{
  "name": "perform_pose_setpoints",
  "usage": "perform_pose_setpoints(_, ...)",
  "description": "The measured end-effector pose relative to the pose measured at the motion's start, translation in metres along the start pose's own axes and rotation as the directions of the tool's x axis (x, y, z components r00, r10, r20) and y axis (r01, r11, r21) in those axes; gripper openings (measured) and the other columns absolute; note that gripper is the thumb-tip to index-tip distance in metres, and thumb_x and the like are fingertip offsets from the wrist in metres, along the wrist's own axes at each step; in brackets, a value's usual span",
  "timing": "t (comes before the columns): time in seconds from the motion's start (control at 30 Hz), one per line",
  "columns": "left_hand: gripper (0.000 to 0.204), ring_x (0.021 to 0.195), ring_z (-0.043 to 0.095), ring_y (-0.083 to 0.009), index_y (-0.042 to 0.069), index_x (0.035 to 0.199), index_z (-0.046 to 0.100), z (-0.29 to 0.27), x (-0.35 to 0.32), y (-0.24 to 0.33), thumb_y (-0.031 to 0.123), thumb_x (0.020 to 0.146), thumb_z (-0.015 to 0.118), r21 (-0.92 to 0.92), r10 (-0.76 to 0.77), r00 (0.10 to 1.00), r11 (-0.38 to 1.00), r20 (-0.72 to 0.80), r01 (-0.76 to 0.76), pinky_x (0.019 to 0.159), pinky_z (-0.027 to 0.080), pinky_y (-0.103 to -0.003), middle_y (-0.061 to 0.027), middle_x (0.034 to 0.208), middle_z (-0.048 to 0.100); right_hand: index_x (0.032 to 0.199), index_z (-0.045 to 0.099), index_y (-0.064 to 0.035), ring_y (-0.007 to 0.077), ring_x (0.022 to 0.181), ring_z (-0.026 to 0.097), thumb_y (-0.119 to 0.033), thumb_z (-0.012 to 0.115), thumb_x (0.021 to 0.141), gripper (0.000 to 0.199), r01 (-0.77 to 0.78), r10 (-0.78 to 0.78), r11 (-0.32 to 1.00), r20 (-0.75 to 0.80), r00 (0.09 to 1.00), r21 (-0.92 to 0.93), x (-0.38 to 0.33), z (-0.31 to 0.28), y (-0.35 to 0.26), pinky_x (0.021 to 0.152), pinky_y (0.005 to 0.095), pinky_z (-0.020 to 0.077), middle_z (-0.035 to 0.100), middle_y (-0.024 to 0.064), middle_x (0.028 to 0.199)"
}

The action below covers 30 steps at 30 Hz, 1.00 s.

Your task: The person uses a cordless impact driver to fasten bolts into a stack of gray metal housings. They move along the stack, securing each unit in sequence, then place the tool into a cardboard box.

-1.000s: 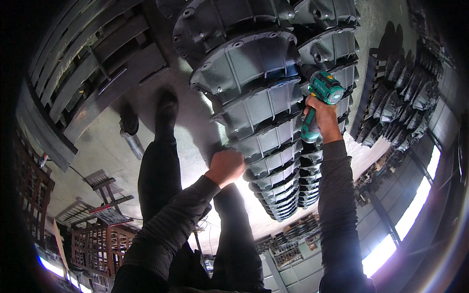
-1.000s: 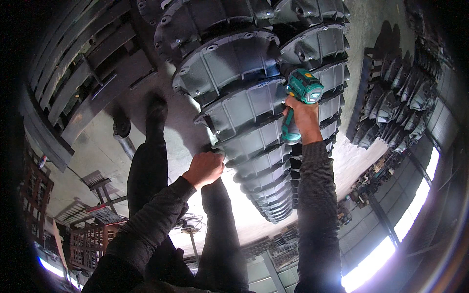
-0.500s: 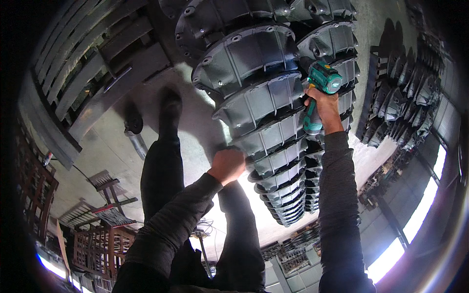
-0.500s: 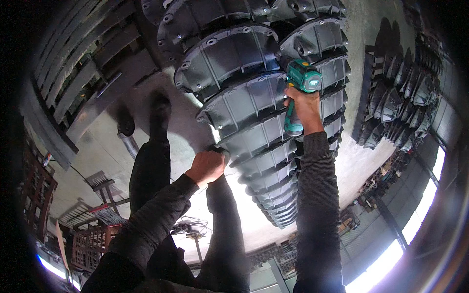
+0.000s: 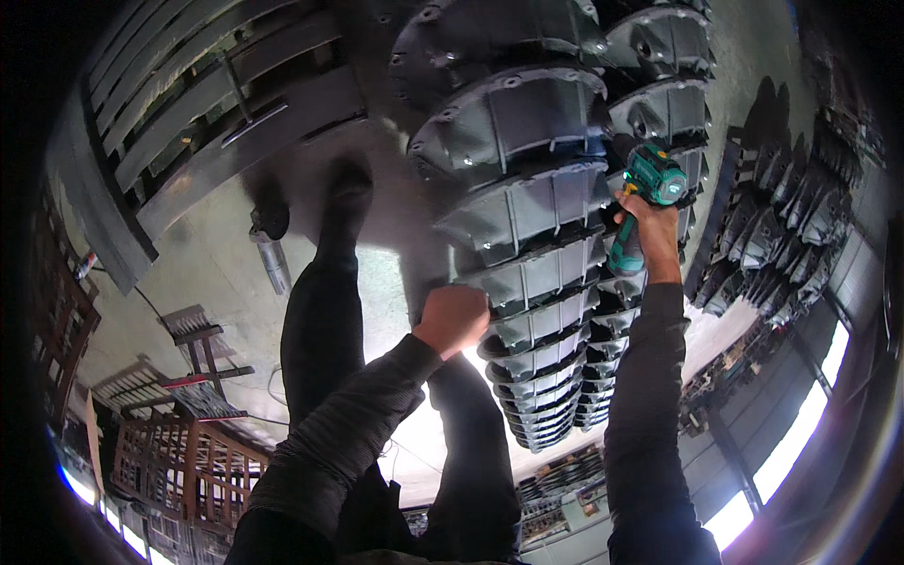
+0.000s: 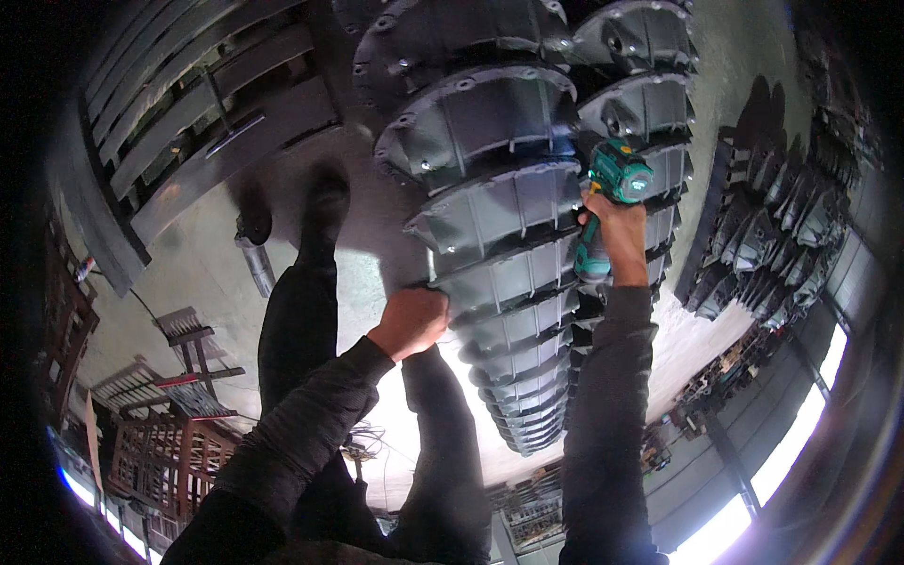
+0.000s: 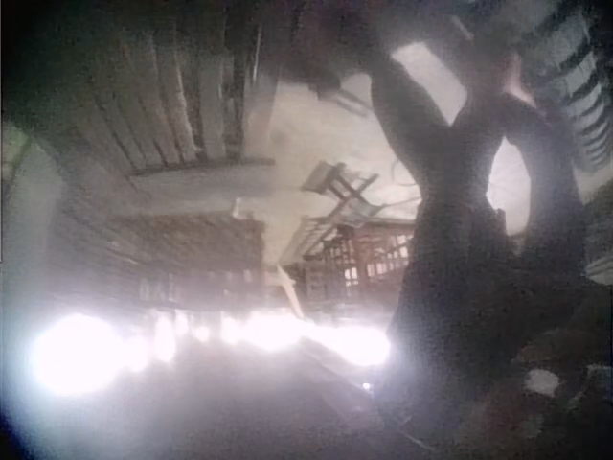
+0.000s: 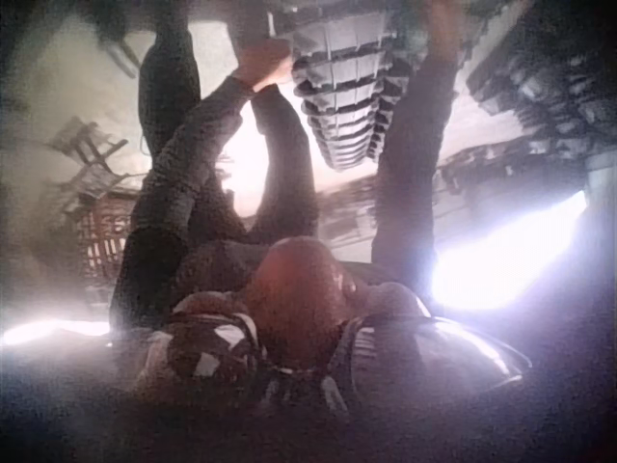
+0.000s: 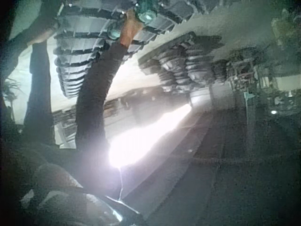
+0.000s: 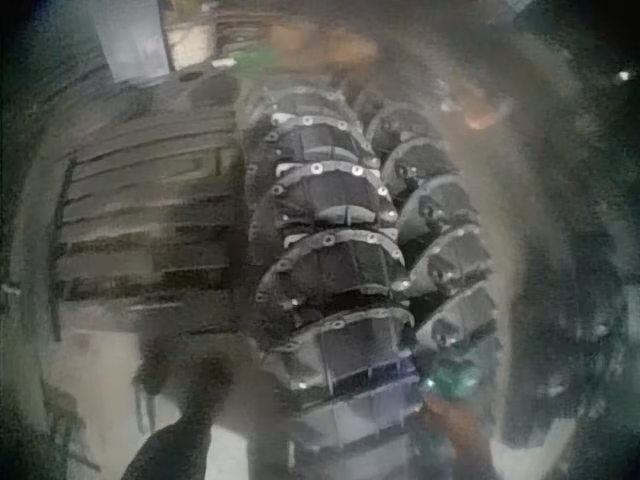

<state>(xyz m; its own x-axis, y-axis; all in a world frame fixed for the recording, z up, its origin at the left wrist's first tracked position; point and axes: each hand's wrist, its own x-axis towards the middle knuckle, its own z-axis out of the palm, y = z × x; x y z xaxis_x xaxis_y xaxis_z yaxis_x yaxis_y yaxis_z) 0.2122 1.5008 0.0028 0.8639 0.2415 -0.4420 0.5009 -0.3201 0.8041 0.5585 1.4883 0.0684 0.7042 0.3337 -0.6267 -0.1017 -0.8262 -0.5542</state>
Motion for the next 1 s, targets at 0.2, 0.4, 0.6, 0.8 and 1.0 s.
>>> perform_pose_setpoints(0.2,0.013,0.066,0.069,-0.0320,0.008,0.070,0.067,-0.011,0.008,0.002,0.018,0.079,0.065,0.018,-0.038,0.996,0.999,-0.078,0.040,0.057,0.053,-0.046,-0.0123,0.069,0.067,0.108,0.070,0.0036,0.0173,0.063,0.064,-0.006,0.075,0.082,0.028,-0.014,0.011,0.988,0.022,1.000,0.155,-0.038,-0.005,-0.007,0.061,0.0310,0.0551,0.075,0.0120,0.095)
perform_pose_setpoints(0.4,0.015,0.065,0.069,-0.0339,0.007,0.070,0.067,-0.014,0.010,0.003,0.018,0.080,0.065,-0.005,-0.025,0.999,1.000,-0.044,0.025,0.057,0.053,-0.048,-0.0135,0.069,0.068,0.117,0.068,0.0010,0.0157,0.072,0.068,-0.005,0.074,0.086,0.032,-0.055,0.027,0.994,0.262,0.965,0.098,-0.107,0.062,0.005,0.068,0.0302,0.0587,0.075,0.0124,0.104)
perform_pose_setpoints(0.6,0.014,0.067,0.072,-0.0355,0.007,0.073,0.070,-0.019,0.007,-0.003,0.018,0.081,0.065,-0.048,-0.046,0.998,0.998,-0.032,0.044,0.058,0.056,-0.048,-0.0153,0.071,0.070,0.103,0.073,0.0020,0.0146,0.073,0.069,-0.005,0.077,0.084,0.021,-0.043,0.057,0.997,0.258,0.964,-0.059,-0.130,0.130,0.013,0.067,0.0296,0.0560,0.074,0.0065,0.092)
perform_pose_setpoints(0.8,0.014,0.068,0.072,-0.0356,0.006,0.073,0.070,-0.025,0.001,-0.007,0.017,0.080,0.066,-0.050,-0.051,0.998,0.998,-0.048,0.048,0.059,0.057,-0.047,-0.0152,0.072,0.070,0.101,0.072,0.0009,0.0146,0.069,0.069,-0.005,0.076,0.085,0.018,-0.052,0.051,0.999,0.185,0.981,-0.002,-0.133,0.142,0.009,0.068,0.0291,0.0553,0.074,0.0062,0.090)
perform_pose_setpoints(1.0,0.016,0.063,0.068,-0.0347,0.008,0.068,0.066,-0.028,-0.002,-0.011,0.019,0.079,0.066,-0.091,-0.045,0.990,0.995,-0.130,0.034,0.055,0.052,-0.048,-0.0128,0.066,0.065,0.099,0.071,0.0012,0.0154,0.069,0.070,-0.014,0.079,0.085,0.022,-0.032,0.028,0.999,0.195,0.980,0.016,-0.130,0.149,0.006,0.065,0.0322,0.0549,0.074,0.0066,0.079)
